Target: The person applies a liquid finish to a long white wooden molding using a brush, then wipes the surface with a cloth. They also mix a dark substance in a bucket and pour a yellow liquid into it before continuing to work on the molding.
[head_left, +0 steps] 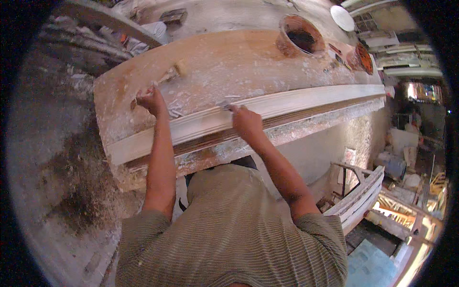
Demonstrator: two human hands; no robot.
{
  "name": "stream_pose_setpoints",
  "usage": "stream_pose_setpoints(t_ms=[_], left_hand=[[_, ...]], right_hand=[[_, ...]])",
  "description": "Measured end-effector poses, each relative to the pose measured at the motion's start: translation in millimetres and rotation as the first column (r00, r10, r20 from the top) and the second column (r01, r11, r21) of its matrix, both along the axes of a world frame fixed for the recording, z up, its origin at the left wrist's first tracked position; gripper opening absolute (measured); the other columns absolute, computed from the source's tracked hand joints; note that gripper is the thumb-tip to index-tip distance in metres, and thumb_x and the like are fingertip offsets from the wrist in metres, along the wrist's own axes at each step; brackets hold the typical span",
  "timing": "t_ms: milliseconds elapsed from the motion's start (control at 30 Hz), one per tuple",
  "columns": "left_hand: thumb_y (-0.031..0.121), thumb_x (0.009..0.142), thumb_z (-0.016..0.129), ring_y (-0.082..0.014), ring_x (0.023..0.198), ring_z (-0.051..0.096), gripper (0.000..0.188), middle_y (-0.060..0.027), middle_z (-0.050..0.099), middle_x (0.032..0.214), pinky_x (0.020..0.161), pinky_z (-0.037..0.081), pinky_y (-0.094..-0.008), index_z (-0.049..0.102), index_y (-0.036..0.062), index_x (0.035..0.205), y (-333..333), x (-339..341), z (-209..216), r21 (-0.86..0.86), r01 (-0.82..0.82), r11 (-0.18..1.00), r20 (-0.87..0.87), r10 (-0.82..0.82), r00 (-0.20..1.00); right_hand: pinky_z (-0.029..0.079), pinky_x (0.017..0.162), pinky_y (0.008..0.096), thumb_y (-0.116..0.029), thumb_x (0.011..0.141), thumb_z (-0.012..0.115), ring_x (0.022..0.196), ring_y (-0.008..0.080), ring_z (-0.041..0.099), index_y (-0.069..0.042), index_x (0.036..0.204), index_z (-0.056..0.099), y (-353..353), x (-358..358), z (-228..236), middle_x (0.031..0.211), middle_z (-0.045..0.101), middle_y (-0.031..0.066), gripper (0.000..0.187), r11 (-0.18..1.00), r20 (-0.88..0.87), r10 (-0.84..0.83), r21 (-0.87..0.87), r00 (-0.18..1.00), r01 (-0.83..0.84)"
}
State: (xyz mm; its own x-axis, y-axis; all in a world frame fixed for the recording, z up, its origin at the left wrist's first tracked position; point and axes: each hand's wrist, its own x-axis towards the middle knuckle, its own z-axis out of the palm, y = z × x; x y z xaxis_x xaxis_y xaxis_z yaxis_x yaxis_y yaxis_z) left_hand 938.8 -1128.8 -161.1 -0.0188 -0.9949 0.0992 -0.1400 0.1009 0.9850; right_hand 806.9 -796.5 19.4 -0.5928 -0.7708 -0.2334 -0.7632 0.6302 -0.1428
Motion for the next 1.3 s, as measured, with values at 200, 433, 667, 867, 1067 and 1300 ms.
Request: stream_pose_setpoints(t_ms=[200,433,667,867,1067,1300], left_hand=[[0.032,0.075,0.075,-0.0398,0.131,0.036,0.078,-0.0250,0.040,0.137,0.111,0.030,-0.0447,0.038,-0.0009,0.135,245.3,-95.5,84.8,-0.002,0.890,0.456,0.538,-0.750,0.385],[0.045,0.081,0.068,-0.0383,0.133,0.037,0.079,-0.0248,0.044,0.139,0.112,0.028,-0.0456,0.040,0.0001,0.139,334.5,-205.6,102.1,0.188,0.891,0.414,0.746,-0.650,0.144],[0.044,0.079,0.071,-0.0389,0.119,0.047,0.068,-0.0223,0.052,0.126,0.102,0.036,-0.0503,0.051,0.0003,0.128,380.4,-252.6,103.4,0.054,0.851,0.523,0.827,-0.500,0.255],[0.038,0.077,0.074,-0.0404,0.116,0.046,0.063,-0.0225,0.051,0.122,0.101,0.037,-0.0479,0.054,0.0016,0.125,460.5,-370.5,105.9,0.017,0.918,0.397,0.776,-0.584,0.238],[0.035,0.077,0.073,-0.0376,0.116,0.046,0.060,-0.0199,0.052,0.120,0.102,0.037,-0.0471,0.054,0.0007,0.123,564.4,-505.8,114.0,-0.102,0.933,0.344,0.722,-0.620,0.307],[0.033,0.078,0.073,-0.0365,0.117,0.046,0.062,-0.0186,0.050,0.123,0.102,0.037,-0.0459,0.052,-0.0003,0.126,639.0,-601.1,117.5,-0.016,0.928,0.373,0.732,-0.627,0.265]], right_hand=[[0.052,0.059,0.0487,-0.014,0.088,0.049,0.073,0.0323,0.067,-0.010,0.100,0.065,181.0,-207.3,-16.1,0.089,0.068,0.0111,0.020,0.900,-0.326,-0.381,0.084,0.865,0.428],[0.054,0.068,0.0485,-0.017,0.089,0.047,0.080,0.0337,0.068,-0.009,0.097,0.066,144.2,-173.3,15.7,0.088,0.066,0.0146,0.022,0.997,-0.193,-0.061,0.034,0.979,0.069],[0.053,0.062,0.0467,-0.013,0.085,0.053,0.075,0.0308,0.068,-0.011,0.087,0.067,332.3,-394.9,-17.0,0.080,0.066,0.0141,0.014,0.909,-0.370,-0.415,-0.132,0.831,0.396],[0.052,0.066,0.0489,-0.015,0.081,0.057,0.078,0.0342,0.068,-0.009,0.093,0.066,322.8,-384.0,-2.5,0.085,0.067,0.0149,0.016,0.985,-0.119,-0.048,-0.173,0.992,0.027],[0.053,0.067,0.0473,-0.015,0.083,0.056,0.074,0.0321,0.069,-0.008,0.087,0.068,456.0,-559.6,1.4,0.080,0.068,0.0142,0.014,0.913,-0.315,-0.405,-0.180,0.858,0.365],[0.053,0.071,0.0474,-0.020,0.084,0.058,0.084,0.0314,0.069,-0.007,0.103,0.062,472.2,-576.3,0.6,0.095,0.065,0.0162,0.023,0.982,-0.127,-0.186,0.005,0.974,0.188]])
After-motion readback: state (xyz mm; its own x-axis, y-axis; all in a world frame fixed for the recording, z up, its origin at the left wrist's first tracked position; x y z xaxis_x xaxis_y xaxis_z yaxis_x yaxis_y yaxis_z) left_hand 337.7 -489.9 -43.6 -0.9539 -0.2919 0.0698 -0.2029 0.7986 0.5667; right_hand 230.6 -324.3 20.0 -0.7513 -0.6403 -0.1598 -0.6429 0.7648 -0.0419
